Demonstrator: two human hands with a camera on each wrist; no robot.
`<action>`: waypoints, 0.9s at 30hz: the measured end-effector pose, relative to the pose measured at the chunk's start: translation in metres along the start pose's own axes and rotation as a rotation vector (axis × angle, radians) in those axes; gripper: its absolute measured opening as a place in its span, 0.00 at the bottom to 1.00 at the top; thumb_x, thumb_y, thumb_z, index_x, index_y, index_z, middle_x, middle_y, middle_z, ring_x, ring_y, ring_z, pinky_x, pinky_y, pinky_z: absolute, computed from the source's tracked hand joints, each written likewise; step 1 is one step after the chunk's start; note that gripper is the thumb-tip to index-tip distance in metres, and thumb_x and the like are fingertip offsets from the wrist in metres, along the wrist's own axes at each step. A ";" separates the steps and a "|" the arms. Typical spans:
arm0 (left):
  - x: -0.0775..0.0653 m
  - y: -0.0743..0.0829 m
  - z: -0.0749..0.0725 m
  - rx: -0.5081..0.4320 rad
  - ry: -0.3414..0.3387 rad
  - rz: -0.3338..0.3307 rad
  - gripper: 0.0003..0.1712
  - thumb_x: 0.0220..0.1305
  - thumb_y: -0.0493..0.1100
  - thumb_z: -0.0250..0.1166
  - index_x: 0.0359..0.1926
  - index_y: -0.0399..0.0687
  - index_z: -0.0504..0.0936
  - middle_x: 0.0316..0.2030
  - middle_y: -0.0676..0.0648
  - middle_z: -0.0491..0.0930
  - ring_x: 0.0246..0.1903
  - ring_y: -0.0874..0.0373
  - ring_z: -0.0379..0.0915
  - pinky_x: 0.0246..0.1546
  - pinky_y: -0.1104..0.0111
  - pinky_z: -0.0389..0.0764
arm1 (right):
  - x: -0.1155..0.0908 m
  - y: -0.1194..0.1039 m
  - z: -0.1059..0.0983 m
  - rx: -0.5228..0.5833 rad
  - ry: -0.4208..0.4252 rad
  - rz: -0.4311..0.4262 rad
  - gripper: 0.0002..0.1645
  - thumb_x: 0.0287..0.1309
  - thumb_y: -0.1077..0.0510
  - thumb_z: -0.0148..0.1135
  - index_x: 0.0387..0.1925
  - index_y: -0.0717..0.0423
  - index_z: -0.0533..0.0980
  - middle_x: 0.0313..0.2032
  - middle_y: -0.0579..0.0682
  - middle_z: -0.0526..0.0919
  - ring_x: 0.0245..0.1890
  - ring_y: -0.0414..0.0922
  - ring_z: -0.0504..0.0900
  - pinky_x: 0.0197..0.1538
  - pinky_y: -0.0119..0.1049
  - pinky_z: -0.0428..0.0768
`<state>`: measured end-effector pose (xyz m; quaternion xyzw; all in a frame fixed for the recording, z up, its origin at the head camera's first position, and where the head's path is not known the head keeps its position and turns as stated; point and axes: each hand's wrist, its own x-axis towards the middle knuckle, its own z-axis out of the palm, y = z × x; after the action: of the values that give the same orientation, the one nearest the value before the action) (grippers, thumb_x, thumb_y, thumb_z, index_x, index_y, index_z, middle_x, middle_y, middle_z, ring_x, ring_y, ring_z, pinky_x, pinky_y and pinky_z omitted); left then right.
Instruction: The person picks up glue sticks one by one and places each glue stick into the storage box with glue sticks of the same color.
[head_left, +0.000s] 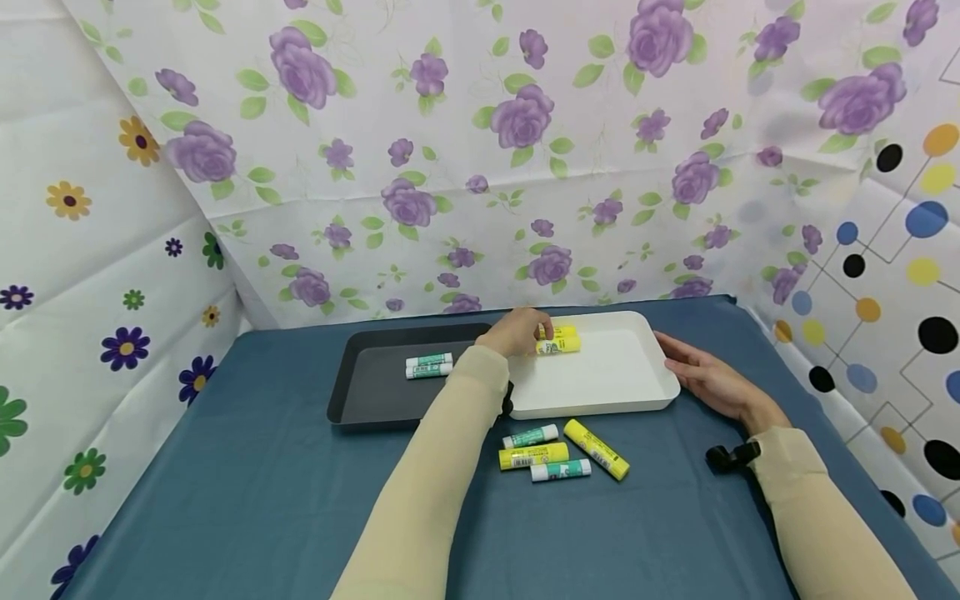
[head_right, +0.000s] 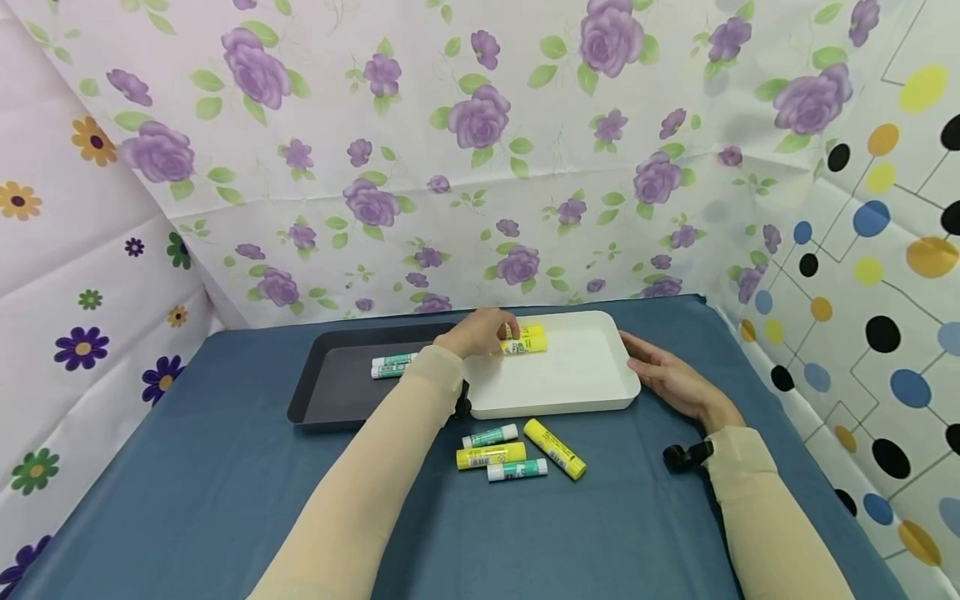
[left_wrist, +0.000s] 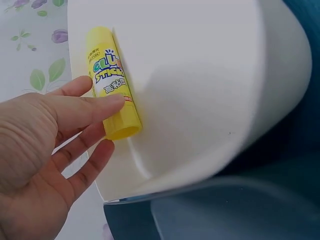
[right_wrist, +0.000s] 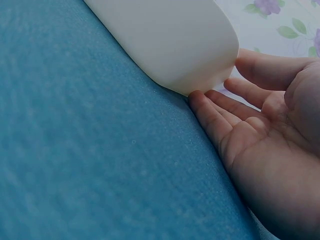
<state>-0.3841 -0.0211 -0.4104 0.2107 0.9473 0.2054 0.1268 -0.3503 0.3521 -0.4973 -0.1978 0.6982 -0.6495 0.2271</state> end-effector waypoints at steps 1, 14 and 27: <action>0.000 0.000 0.000 0.001 -0.001 -0.003 0.23 0.63 0.25 0.71 0.53 0.52 0.84 0.52 0.46 0.80 0.50 0.53 0.74 0.48 0.64 0.78 | 0.000 0.000 0.000 0.000 0.000 0.000 0.42 0.84 0.58 0.45 0.85 0.52 0.36 0.83 0.56 0.31 0.81 0.60 0.31 0.63 0.20 0.68; -0.004 0.003 -0.006 0.001 0.003 0.012 0.21 0.65 0.27 0.70 0.53 0.53 0.86 0.51 0.46 0.80 0.51 0.53 0.74 0.48 0.64 0.80 | 0.001 0.001 -0.001 -0.019 0.000 -0.006 0.42 0.84 0.57 0.46 0.85 0.50 0.37 0.83 0.56 0.32 0.82 0.59 0.33 0.63 0.20 0.68; -0.008 -0.003 -0.010 -0.163 0.013 0.074 0.19 0.71 0.29 0.65 0.59 0.47 0.85 0.54 0.43 0.80 0.54 0.51 0.75 0.51 0.63 0.81 | 0.000 0.001 -0.001 -0.005 -0.001 -0.008 0.42 0.84 0.57 0.46 0.85 0.49 0.37 0.84 0.55 0.33 0.81 0.42 0.44 0.65 0.20 0.68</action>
<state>-0.3812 -0.0305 -0.4018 0.2332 0.9198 0.2876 0.1296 -0.3506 0.3526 -0.4982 -0.2011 0.6990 -0.6485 0.2243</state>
